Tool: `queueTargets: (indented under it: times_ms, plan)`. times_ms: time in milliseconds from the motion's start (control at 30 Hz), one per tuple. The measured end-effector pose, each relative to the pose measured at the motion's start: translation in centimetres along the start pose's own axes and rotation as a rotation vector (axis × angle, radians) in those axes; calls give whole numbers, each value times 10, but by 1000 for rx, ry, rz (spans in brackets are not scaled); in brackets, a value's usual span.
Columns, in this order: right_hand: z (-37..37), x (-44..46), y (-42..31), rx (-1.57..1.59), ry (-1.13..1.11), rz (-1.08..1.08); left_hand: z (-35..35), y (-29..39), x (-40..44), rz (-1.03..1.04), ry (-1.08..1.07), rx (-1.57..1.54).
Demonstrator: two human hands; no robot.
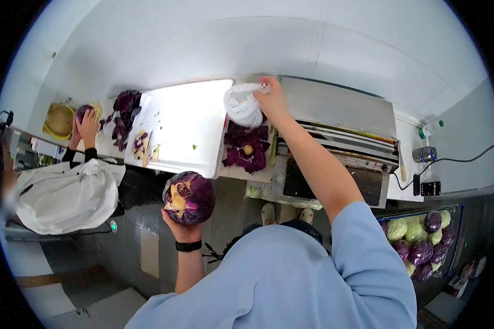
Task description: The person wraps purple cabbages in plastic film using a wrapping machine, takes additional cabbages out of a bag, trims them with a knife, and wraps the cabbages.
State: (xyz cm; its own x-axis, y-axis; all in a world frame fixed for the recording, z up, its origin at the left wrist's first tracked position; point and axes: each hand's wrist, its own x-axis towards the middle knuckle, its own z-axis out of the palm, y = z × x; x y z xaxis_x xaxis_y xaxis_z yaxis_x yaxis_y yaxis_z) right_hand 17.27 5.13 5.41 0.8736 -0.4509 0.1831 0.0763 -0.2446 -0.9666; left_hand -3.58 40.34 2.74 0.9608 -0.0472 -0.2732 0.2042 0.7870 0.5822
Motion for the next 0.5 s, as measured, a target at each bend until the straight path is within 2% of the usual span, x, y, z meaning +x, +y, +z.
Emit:
queueTargets:
  times_ms: [100, 167, 200, 233, 267, 300, 433, 467, 500]
  plan:
    - [-10, -67, -25, -40, -319, 56, -4, 2, -5, 24, 44, 19]
    - [-16, -132, -1, -62, -480, -221, 5, 9, -6, 19, 72, -11]
    - [-24, -166, -10, -32, -655, -50, 4, 11, -3, 23, 106, -25]
    - [-24, -197, 7, -26, -747, -182, 3, 16, 1, 35, 98, -21]
    - [-26, -223, 6, 13, -903, -7, -2, 21, 5, 44, 92, -20]
    - [-29, -246, 21, 64, -987, -24, -5, 24, 4, 54, 90, -17]
    - [-38, -292, 35, 13, -1125, 582, -7, 34, -22, 98, 210, -58]
    - [-43, -306, 45, -75, -1157, 451, -19, 33, -35, 134, 175, -78]
    - [-47, -312, 58, -206, -1312, 348, -22, 31, -47, 145, 162, -107]
